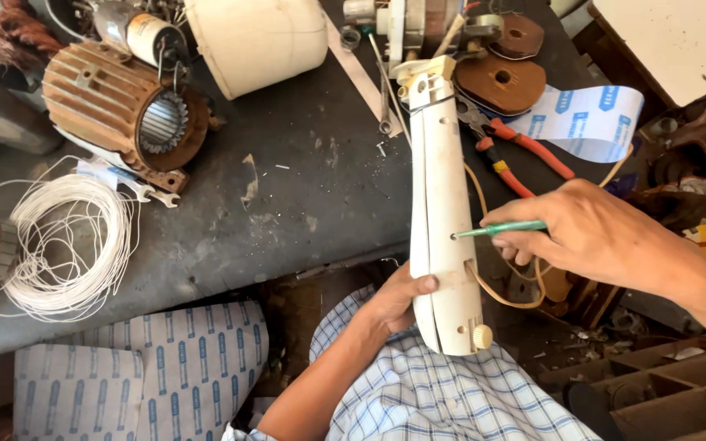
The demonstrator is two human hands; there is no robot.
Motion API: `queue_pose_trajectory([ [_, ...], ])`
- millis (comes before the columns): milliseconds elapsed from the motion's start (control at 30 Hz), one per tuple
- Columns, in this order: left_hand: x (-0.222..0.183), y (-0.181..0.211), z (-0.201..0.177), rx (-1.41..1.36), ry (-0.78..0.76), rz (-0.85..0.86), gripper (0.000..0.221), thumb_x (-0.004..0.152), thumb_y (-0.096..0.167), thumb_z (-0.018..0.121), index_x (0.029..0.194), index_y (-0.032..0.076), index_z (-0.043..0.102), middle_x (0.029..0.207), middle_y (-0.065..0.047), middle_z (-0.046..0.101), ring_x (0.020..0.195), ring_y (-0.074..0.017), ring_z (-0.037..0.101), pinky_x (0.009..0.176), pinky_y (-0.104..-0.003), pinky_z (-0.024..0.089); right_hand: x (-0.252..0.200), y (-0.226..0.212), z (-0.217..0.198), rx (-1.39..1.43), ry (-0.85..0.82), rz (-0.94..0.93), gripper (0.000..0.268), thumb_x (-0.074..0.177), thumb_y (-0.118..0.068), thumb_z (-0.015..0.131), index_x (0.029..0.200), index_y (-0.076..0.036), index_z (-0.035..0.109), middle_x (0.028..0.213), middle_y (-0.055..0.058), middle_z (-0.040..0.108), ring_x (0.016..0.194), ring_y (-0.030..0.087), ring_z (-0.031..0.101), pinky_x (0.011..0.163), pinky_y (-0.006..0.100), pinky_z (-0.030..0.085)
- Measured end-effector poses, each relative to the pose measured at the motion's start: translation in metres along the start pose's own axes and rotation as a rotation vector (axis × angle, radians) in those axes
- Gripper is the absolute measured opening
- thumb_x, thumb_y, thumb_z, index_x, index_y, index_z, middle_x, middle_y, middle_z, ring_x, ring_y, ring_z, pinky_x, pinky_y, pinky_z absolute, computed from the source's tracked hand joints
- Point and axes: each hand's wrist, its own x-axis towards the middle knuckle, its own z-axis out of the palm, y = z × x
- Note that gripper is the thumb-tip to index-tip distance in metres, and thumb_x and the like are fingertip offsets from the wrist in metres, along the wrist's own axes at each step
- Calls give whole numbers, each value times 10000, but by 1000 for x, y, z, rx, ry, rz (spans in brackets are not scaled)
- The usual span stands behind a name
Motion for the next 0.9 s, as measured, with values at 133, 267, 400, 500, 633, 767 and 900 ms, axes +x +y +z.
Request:
queue_pose_trajectory([
  [133, 4, 0, -2, 39, 35, -44, 1111, 697, 379, 916, 1540, -36, 324, 1366, -229, 565, 1298, -353, 574, 1080, -500, 517, 7, 22, 10, -107, 159, -409, 463, 801, -332, 752, 1239, -181, 743, 816, 42, 817, 554, 159, 741, 545, 310, 606],
  [267, 3, 2, 3, 37, 40, -38, 1132, 689, 387, 920, 1547, -32, 311, 1375, -231, 549, 1306, -356, 558, 1077, -497, 510, 10, 34, 21, -151, 268, -621, 465, 798, -282, 757, 1249, -167, 761, 777, 53, 796, 509, 158, 703, 483, 254, 603],
  [400, 2, 4, 10, 46, 50, -29, 1136, 681, 394, 917, 1543, -31, 312, 1373, -228, 550, 1300, -349, 564, 1069, -499, 513, 6, 45, 34, -45, 32, -49, 382, 892, -340, 733, 1263, -247, 738, 845, 1, 814, 539, 152, 728, 555, 295, 602],
  [500, 1, 5, 12, 45, 31, -15, 1140, 691, 400, 920, 1551, -45, 320, 1383, -230, 543, 1302, -344, 558, 1076, -491, 504, 9, 54, 39, 60, 136, -210, 351, 908, -275, 727, 1239, -162, 767, 780, 44, 820, 632, 106, 769, 613, 277, 618],
  [633, 2, 6, 12, 49, 28, -11, 1112, 705, 377, 910, 1555, -38, 326, 1397, -225, 539, 1305, -334, 551, 1079, -481, 496, 20, 63, 32, -359, 32, -313, 507, 925, -354, 670, 1421, -260, 620, 850, 3, 778, 664, 114, 743, 649, 255, 617],
  [767, 3, 6, 10, 13, 13, -13, 1050, 740, 321, 889, 1548, -31, 317, 1395, -224, 532, 1310, -338, 546, 1081, -493, 495, 17, 62, 25, -365, 379, -888, 486, 846, -124, 622, 1331, -105, 632, 879, 36, 789, 703, 199, 748, 619, 304, 632],
  [900, 4, 3, 9, 12, 11, -3, 1039, 762, 307, 880, 1556, -42, 309, 1407, -245, 522, 1320, -354, 537, 1085, -497, 492, 10, 53, 36, -198, 183, -366, 458, 833, -311, 754, 1275, -211, 686, 860, 34, 785, 625, 162, 760, 599, 278, 589],
])
